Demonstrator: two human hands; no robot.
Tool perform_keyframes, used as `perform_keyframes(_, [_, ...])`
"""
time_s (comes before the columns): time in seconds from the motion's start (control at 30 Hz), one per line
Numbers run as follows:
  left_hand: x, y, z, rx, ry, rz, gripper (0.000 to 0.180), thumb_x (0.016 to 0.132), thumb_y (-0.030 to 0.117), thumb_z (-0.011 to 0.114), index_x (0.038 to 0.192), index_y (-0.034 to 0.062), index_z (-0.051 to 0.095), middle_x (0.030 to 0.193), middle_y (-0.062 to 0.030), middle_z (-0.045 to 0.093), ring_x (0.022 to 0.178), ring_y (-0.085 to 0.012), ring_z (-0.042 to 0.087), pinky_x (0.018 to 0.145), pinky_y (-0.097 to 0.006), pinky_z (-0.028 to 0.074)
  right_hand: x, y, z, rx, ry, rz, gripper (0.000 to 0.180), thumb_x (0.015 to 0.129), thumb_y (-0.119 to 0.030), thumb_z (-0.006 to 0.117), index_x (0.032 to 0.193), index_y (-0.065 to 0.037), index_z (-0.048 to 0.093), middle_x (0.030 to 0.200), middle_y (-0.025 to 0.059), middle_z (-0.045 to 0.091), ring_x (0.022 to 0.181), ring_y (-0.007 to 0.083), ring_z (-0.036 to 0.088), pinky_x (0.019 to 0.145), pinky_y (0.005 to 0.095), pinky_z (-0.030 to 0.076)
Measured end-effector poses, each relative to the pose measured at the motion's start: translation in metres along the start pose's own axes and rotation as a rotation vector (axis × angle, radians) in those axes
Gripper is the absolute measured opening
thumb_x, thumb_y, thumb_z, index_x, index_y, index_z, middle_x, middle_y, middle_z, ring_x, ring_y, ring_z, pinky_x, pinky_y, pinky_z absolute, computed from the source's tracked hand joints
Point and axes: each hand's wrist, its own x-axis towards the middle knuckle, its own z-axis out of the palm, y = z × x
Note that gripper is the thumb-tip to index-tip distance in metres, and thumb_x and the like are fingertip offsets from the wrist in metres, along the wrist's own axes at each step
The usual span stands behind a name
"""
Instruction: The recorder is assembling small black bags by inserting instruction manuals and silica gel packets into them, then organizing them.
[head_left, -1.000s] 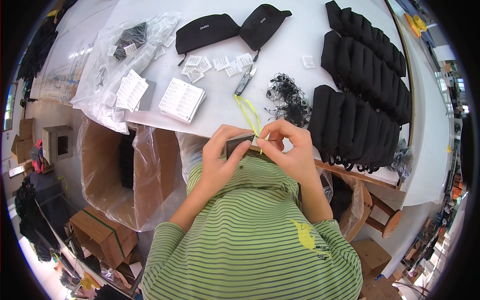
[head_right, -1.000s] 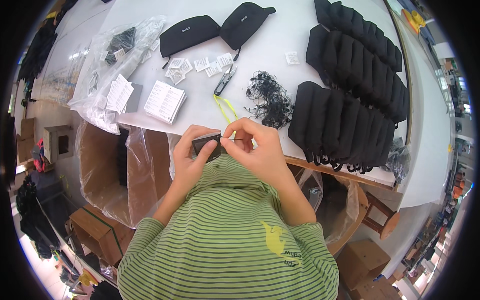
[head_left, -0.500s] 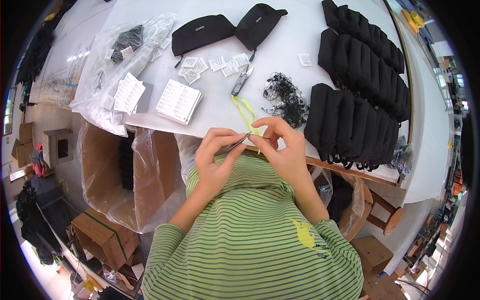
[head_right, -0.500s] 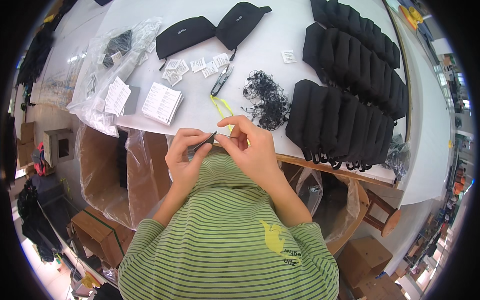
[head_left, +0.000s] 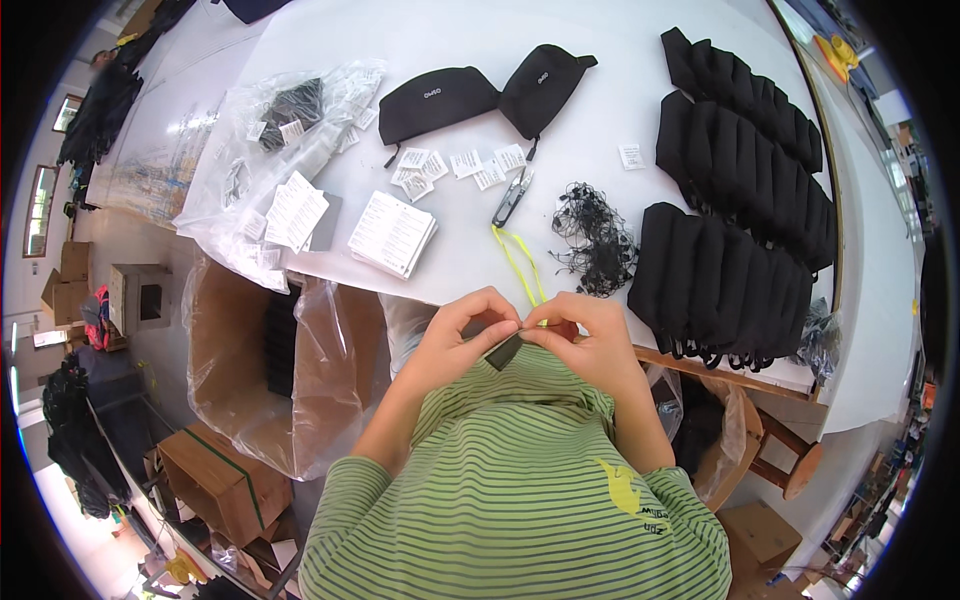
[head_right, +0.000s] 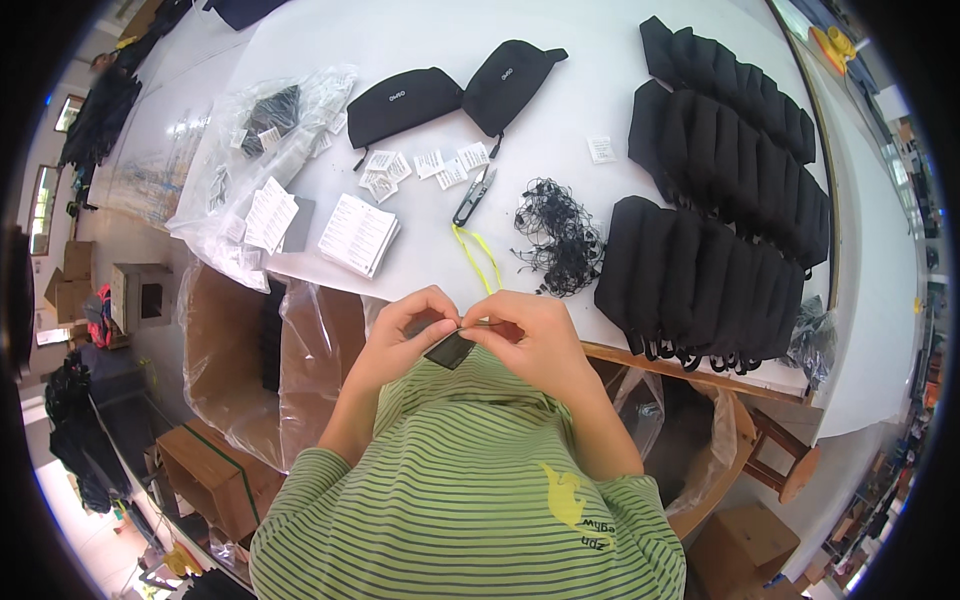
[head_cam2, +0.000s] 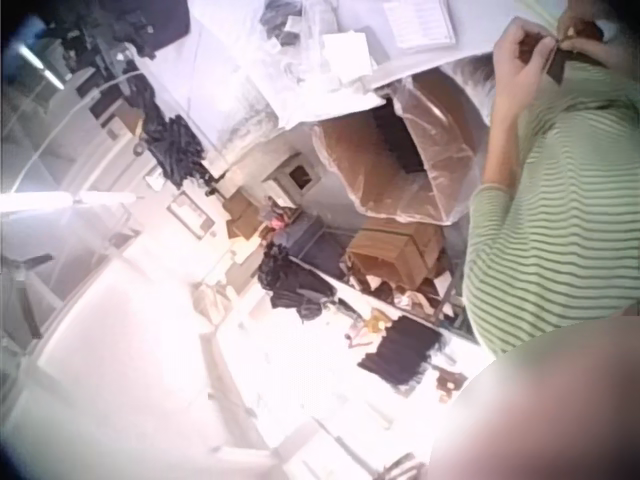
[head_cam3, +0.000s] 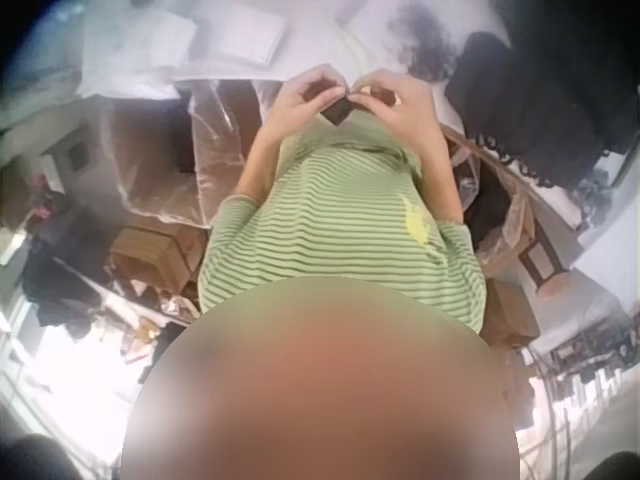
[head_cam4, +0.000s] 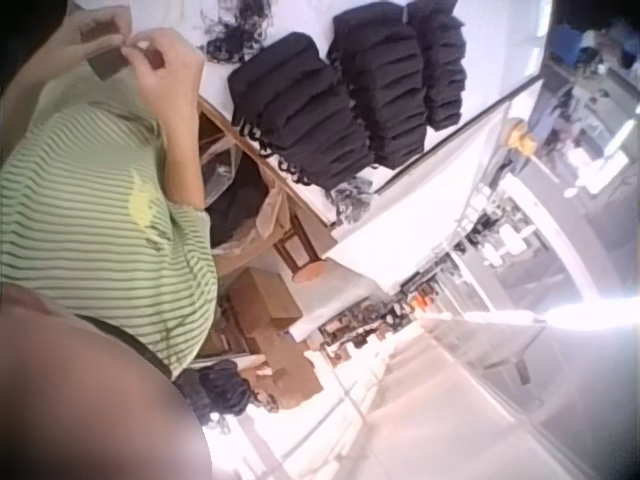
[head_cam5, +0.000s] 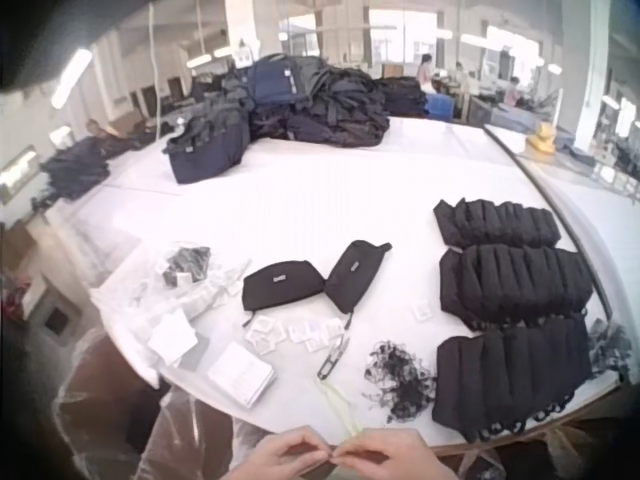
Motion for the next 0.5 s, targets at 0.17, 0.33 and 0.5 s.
perform_keyframes(0.17, [0.005,0.005,0.005,0.067,0.061,0.075,0.006,0.092,0.007,0.056,0.092,0.0011,0.054,0.087,-0.0021,0.053,0.079,-0.01,0.053,0.075,-0.024,0.043,0.002,0.006,-0.005,0.118,-0.143,0.05,0.01,0.078,-0.005,0.072,0.084,-0.002,0.065,0.067,-0.0006,0.059,0.056,0.0047,0.051,0.052,0.0199,0.04])
perform_keyframes(0.33, [0.049,0.01,-0.008,0.048,0.057,0.228,0.008,0.092,0.009,0.055,0.091,0.0018,0.054,0.085,-0.003,0.053,0.076,-0.0091,0.054,0.071,-0.024,0.043,0.005,0.016,-0.008,0.125,-0.052,0.126,0.012,0.085,-0.012,0.066,0.087,-0.004,0.058,0.06,-0.0006,0.056,0.053,0.0031,0.049,0.051,0.019,0.035])
perform_keyframes(0.5, [0.188,-0.005,-0.066,0.601,0.372,0.45,0.016,0.085,0.007,0.057,0.1,0.0004,0.057,0.104,-0.0105,0.061,0.081,-0.0235,0.061,0.076,-0.033,0.047,-0.004,0.016,-0.016,0.193,0.001,0.121,0.01,0.083,-0.01,0.068,0.086,-0.001,0.064,0.063,-0.0015,0.059,0.053,0.0024,0.05,0.051,0.0187,0.037])
